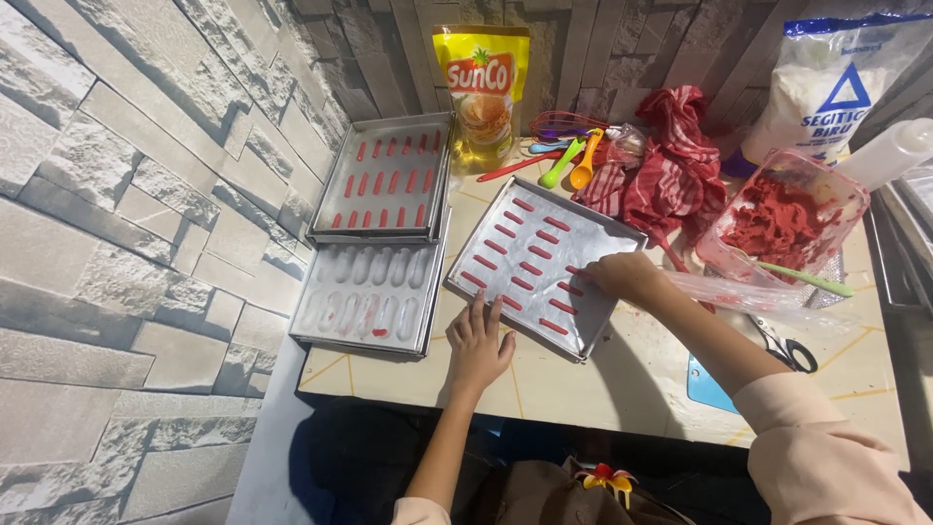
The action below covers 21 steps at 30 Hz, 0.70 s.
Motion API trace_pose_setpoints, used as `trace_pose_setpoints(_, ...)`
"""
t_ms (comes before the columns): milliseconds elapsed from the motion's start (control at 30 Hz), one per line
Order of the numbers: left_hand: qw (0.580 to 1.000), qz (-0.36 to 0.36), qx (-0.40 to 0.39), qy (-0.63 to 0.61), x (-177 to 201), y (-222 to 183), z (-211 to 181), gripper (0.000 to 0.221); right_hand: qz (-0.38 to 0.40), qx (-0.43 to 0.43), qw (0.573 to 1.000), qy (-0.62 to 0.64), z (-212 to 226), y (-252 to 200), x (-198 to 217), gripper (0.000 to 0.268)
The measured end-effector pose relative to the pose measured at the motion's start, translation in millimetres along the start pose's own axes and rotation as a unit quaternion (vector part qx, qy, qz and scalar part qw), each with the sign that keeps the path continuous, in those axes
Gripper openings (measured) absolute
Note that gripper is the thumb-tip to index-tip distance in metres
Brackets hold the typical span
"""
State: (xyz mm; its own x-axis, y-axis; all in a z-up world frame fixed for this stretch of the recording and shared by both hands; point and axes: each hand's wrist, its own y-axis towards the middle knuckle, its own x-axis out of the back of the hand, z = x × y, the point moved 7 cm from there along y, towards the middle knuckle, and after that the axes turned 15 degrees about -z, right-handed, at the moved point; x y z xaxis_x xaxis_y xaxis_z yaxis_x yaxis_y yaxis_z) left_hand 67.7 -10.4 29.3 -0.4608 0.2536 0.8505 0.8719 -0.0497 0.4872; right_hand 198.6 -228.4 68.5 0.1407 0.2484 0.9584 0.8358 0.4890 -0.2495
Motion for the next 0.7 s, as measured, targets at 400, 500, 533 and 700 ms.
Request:
trace_pose_setpoints(400, 1.000, -0.014, -0.012, 0.018, -1.1, -0.4, 0.3, 0.076, 0.004, -0.011, 1.000, -0.007, -19.4, 13.0, -45.1, 0.036)
trace_pose_setpoints(500, 1.000, -0.017, -0.009, 0.012, -2.3, -1.2, 0.5, 0.075, 0.021, -0.006, 1.000, -0.020, -18.7, 13.0, -52.8, 0.034)
trace_pose_setpoints(533, 1.000, -0.017, -0.009, 0.011, -3.5, -2.0, 1.1, 0.075, 0.021, -0.006, 1.000, -0.020, -19.2, 14.2, -54.8, 0.034)
trace_pose_setpoints(700, 1.000, -0.029, -0.010, 0.008, -8.1, -3.5, 3.0, 0.076, 0.027, 0.014, 0.997, -0.064, -20.4, 12.2, -60.9, 0.033)
